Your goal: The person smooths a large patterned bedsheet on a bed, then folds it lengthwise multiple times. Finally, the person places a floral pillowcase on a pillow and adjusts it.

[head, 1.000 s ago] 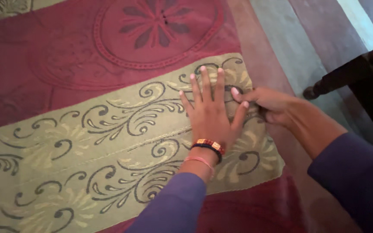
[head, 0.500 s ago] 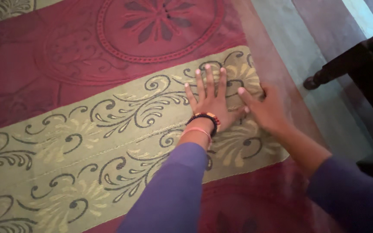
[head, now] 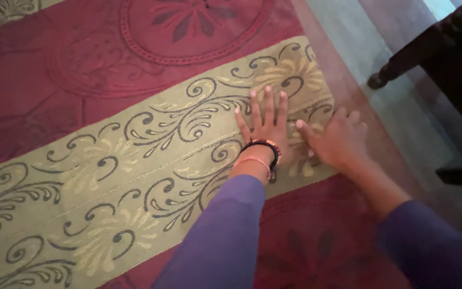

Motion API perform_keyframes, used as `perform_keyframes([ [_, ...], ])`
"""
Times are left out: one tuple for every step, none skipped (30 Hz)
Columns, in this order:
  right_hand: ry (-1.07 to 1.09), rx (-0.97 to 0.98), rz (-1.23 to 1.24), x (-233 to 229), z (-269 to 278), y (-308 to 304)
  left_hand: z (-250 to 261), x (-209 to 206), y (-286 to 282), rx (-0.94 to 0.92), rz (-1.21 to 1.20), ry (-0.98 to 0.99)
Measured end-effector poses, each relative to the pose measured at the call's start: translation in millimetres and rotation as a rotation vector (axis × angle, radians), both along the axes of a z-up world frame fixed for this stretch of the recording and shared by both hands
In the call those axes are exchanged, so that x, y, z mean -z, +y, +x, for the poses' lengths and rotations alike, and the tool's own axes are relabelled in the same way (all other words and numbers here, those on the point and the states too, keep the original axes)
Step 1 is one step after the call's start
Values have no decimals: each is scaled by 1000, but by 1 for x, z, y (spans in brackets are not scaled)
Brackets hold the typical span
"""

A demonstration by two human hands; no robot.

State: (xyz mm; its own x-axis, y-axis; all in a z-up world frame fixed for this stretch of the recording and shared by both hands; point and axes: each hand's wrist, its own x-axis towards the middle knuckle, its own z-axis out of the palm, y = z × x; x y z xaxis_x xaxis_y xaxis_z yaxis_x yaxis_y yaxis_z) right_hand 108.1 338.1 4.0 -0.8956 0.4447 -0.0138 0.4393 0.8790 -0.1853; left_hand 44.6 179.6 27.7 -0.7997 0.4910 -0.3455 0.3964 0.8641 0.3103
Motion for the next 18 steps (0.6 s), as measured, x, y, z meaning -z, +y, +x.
perform_keyframes([
  [5,30,-2,2,2,-6,4,-1,-3,11,-15,-58],
  [4,38,0,0,1,-6,7,-3,-5,23,-29,-105],
  [3,45,2,-3,0,-5,7,-6,-7,36,-43,-152],
  [-12,45,6,-6,3,-6,10,-9,-9,43,-48,-122],
  [-80,99,-39,-9,5,-6,11,-11,-11,50,-53,-91],
  [-151,149,-83,-13,7,-4,13,-14,-11,55,-57,-64],
  [-223,200,-126,-17,9,-4,16,-16,-13,59,-69,-97],
  [-199,178,-95,-20,9,-4,16,-18,-14,65,-80,-125],
  [-175,155,-63,-23,9,-3,16,-21,-14,71,-90,-153],
  [-148,133,-39,-23,8,-6,15,-22,-15,67,-83,-148],
  [-181,171,-56,-24,7,-7,15,-22,-14,64,-76,-143],
  [-217,212,-73,-25,8,-7,15,-23,-14,63,-70,-139],
  [-252,253,-91,-25,8,-8,15,-23,-13,60,-67,-134],
  [-225,241,-123,-26,9,-8,16,-22,-12,54,-65,-132],
  [-197,229,-155,-26,10,-7,17,-21,-12,49,-62,-129],
  [-168,219,-186,-28,9,-5,15,-21,-11,55,-61,-142],
  [-160,264,-345,-30,7,-2,13,-21,-12,61,-61,-155],
  [-151,309,-507,-31,5,3,12,-20,-13,67,-62,-168],
])
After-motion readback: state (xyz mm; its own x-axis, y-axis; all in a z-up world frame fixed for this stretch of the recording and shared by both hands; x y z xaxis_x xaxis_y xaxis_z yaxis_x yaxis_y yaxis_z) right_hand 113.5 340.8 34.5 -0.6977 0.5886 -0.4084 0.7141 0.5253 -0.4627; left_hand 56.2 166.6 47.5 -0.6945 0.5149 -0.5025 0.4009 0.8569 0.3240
